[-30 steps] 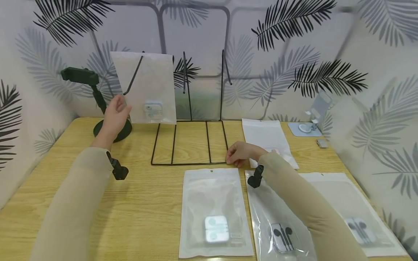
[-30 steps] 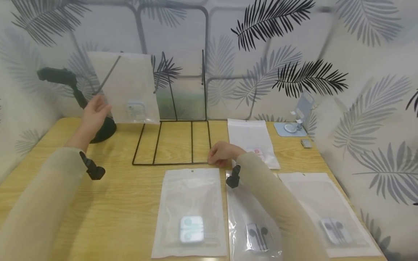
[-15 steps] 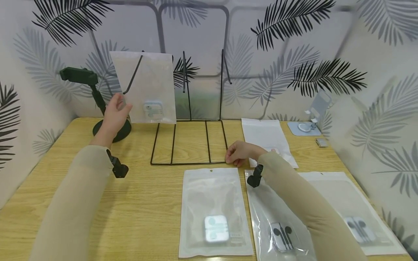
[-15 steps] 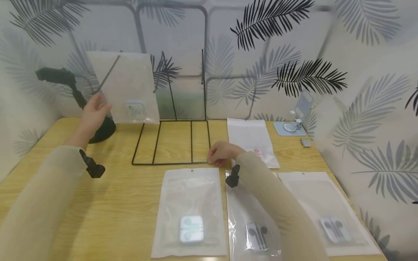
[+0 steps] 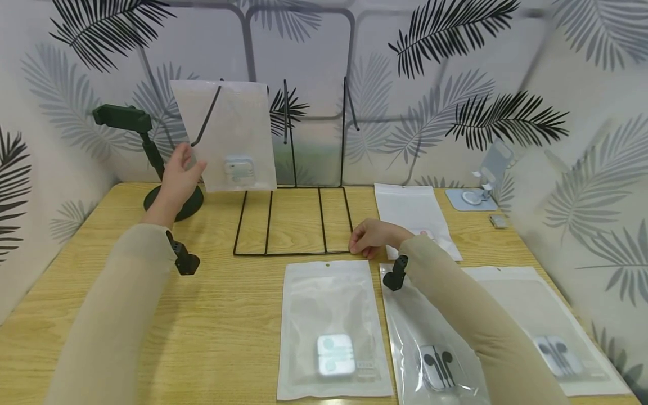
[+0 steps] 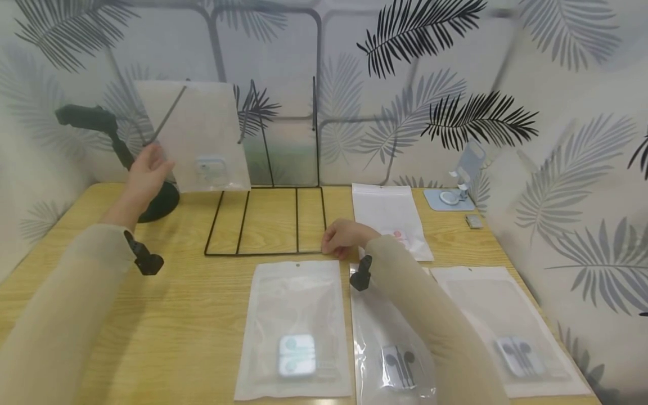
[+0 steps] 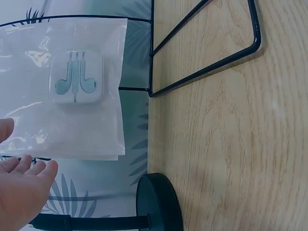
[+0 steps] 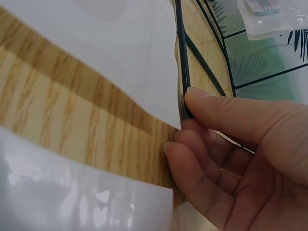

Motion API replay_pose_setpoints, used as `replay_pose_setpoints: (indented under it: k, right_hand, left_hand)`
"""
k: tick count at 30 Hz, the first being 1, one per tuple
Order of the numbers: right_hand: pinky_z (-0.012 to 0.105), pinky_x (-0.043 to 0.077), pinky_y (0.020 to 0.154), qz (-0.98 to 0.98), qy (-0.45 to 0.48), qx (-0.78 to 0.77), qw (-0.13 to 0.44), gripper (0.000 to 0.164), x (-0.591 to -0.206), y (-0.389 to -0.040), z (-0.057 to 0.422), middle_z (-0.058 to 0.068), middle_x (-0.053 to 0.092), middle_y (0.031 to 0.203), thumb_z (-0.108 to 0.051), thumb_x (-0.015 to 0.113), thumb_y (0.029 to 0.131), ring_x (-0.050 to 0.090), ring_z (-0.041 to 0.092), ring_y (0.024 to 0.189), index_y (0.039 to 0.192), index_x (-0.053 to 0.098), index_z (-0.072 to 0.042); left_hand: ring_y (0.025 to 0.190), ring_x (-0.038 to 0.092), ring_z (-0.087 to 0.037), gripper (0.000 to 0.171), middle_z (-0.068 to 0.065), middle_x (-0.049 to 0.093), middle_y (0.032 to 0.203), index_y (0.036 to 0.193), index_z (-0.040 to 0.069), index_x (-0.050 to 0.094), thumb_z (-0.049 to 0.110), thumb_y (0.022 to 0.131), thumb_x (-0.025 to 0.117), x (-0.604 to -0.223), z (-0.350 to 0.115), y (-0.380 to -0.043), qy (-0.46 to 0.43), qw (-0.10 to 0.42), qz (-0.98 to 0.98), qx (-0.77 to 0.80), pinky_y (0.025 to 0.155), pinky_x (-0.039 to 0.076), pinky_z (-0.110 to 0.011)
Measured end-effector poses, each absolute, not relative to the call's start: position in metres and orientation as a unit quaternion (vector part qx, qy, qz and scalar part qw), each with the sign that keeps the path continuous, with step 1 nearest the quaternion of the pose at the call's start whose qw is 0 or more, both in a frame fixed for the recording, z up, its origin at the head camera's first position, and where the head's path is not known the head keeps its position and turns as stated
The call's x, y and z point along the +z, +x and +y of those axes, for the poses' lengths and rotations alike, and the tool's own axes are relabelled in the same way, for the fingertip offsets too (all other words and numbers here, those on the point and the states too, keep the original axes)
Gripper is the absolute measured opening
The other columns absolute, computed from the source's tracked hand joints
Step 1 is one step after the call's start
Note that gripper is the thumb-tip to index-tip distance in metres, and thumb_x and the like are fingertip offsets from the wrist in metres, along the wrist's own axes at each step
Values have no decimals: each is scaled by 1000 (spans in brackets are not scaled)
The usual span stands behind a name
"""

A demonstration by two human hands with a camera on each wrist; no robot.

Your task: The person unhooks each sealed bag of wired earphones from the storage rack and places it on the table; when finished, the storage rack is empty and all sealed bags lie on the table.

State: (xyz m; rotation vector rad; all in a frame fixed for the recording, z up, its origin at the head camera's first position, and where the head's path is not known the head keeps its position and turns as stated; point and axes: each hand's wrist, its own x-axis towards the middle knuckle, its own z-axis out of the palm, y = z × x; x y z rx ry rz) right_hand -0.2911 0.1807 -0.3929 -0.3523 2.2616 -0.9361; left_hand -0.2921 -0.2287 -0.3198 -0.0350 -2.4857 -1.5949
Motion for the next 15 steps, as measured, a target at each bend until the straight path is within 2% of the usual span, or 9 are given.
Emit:
replay_pose_setpoints:
  k: [3, 7, 11, 15]
  right_hand:
    - [26, 51, 54, 864, -135, -357, 328, 4, -393, -291, 180, 2, 55, 64, -8, 68, 84, 51, 13, 56, 82, 67, -4]
    - [26, 51, 55, 865, -136, -356, 326, 4, -392, -290, 180, 2, 56, 65, -8, 67, 84, 52, 13, 57, 81, 67, -5]
    - [26, 51, 55, 865, -132, -356, 328, 4, -391, -289, 179, 2, 55, 65, -8, 68, 84, 51, 13, 57, 82, 67, -4]
    - [26, 51, 55, 865, -132, -354, 329, 4, -389, -288, 179, 2, 54, 64, -8, 67, 85, 51, 13, 57, 82, 67, -4]
  left_hand:
    - [135, 21, -26, 63, -17, 23, 147, 147, 3, 13, 26, 97, 45, -321, -227, -292, 0, 116, -832, -543, 108, 22, -35]
    - [122, 39, -27, 49, -18, 41, 129, 137, -1, 34, 23, 96, 48, -323, -224, -293, 19, 149, -828, -540, 98, 35, -33]
    - [115, 43, -27, 43, -16, 46, 122, 128, -4, 43, 25, 96, 49, -323, -223, -294, 22, 155, -832, -532, 92, 38, -34]
    - [116, 43, -26, 46, -17, 44, 131, 135, 0, 40, 25, 98, 45, -323, -222, -293, 9, 128, -821, -557, 93, 39, -37]
